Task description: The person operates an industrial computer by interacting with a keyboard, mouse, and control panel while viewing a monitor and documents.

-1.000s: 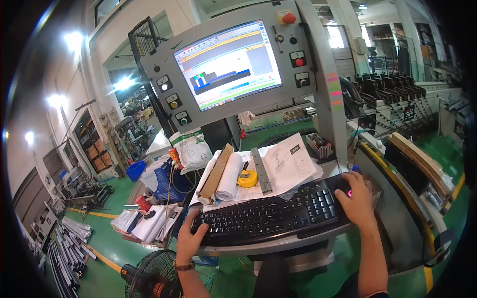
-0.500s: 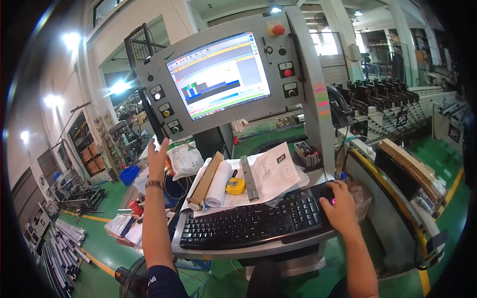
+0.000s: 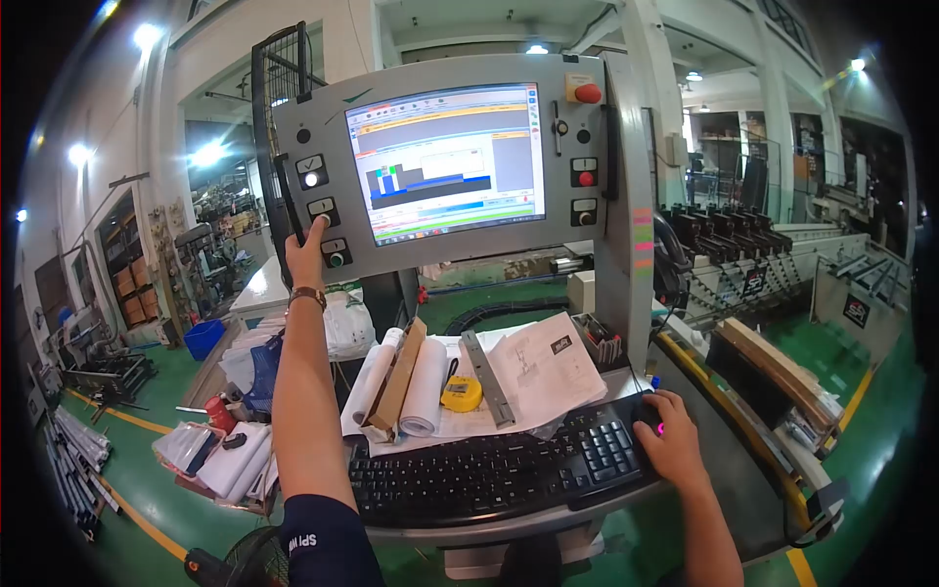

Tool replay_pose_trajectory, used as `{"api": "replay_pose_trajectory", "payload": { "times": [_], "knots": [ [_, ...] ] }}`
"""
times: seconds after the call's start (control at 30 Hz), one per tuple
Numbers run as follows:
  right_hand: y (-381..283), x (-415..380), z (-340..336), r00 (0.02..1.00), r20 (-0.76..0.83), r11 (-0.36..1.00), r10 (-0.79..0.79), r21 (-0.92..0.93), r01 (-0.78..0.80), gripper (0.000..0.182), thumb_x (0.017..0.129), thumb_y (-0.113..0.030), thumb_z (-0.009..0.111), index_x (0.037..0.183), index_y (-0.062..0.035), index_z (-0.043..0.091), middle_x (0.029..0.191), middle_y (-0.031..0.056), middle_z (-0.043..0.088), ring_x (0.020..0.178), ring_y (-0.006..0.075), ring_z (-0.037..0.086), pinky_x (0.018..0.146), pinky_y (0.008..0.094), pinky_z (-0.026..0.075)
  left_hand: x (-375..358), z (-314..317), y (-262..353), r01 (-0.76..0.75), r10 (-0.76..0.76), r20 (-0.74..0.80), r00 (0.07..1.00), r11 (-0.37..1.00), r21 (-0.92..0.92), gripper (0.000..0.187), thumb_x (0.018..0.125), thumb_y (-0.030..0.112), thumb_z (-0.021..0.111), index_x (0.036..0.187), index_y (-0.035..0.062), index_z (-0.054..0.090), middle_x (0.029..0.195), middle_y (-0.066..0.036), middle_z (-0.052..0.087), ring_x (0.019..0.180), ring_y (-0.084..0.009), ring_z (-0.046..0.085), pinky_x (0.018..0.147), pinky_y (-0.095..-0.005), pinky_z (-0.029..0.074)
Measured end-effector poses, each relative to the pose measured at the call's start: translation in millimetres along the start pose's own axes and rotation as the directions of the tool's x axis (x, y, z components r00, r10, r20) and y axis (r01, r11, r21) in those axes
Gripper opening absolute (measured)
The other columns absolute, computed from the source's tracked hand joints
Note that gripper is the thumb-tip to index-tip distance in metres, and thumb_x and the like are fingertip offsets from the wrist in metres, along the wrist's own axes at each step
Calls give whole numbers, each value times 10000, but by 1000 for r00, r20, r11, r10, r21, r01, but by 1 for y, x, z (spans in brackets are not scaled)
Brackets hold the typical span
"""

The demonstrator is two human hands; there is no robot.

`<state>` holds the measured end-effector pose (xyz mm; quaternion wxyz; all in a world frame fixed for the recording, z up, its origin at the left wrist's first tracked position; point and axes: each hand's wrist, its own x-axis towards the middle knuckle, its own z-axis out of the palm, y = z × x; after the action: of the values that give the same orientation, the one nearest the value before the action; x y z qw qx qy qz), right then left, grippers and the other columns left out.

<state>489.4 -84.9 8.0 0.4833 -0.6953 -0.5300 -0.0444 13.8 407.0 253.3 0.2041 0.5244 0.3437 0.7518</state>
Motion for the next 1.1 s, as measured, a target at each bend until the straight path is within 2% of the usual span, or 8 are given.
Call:
{"api": "replay_pose_trajectory", "payload": {
  "times": [0.03,0.13,0.23,0.27,0.4,0.6,0.9,1.1],
  "knots": [
    [0,1,0,1000,1,1000,-4,4,4,508,964,-234,825,1419,-31,729,1527,217,672,1355,471,689,1146,530,559,2,-3,-5,30,-30,12,999,999,-12,680,948,529,953,1296,-8,722,1283,-127,775,1226,-252,758,1042,-376,586],
    [-3,1,-1,1000,0,1000,6,-24,-6,504,962,-215,822,1422,-31,731,1528,211,677,1368,460,691,1153,516,560,7,-14,-35,-63,60,94,994,997,36,572,966,400,980,1314,44,697,1250,-107,771,1174,-200,747,972,-355,597],
    [-3,-1,-2,1000,-13,999,-19,-48,18,495,960,-189,816,1422,-31,733,1536,206,681,1394,445,687,1164,510,557,-15,-17,-32,-144,177,172,969,972,-186,559,975,232,967,1364,42,614,1219,-107,766,1196,-209,765,1017,-338,610],
    [-4,-1,-2,999,-18,997,-34,-64,33,496,955,-169,811,1424,-29,733,1546,201,682,1396,432,698,1162,492,561,-13,-18,-35,-164,201,213,956,970,-179,623,966,141,949,1427,50,540,1238,-130,769,1169,-229,780,1014,-351,627],
    [-12,0,-5,1000,-5,999,-14,-36,13,499,953,-170,805,1422,-19,730,1540,201,688,1363,421,727,1144,461,572,-16,-15,-40,-222,228,193,954,974,-52,625,954,65,898,1446,72,513,1289,-192,772,1144,-253,796,994,-362,639],
    [-14,-1,-6,1000,-6,998,-11,-68,11,502,954,-175,802,1425,-18,729,1555,203,684,1367,420,725,1152,459,567,-18,-12,-43,-235,237,161,958,971,-33,625,944,54,891,1443,77,515,1288,-189,769,1188,-262,791,1019,-376,637],
    [-19,-2,-8,1000,9,999,24,-34,-24,504,969,-191,801,1437,-22,724,1574,189,677,1359,417,730,1137,462,577,-15,-12,-51,-277,276,134,952,961,-10,560,998,77,843,1469,87,540,1308,-160,765,1202,-245,775,1029,-378,609],
    [-20,-2,-8,999,12,999,35,-6,-35,499,978,-200,802,1438,-22,726,1567,189,678,1361,425,723,1132,475,581,-11,-15,-54,-239,240,144,960,971,-28,516,1029,35,792,1477,98,543,1308,-140,762,1193,-220,769,1008,-366,599]
  ]
}}
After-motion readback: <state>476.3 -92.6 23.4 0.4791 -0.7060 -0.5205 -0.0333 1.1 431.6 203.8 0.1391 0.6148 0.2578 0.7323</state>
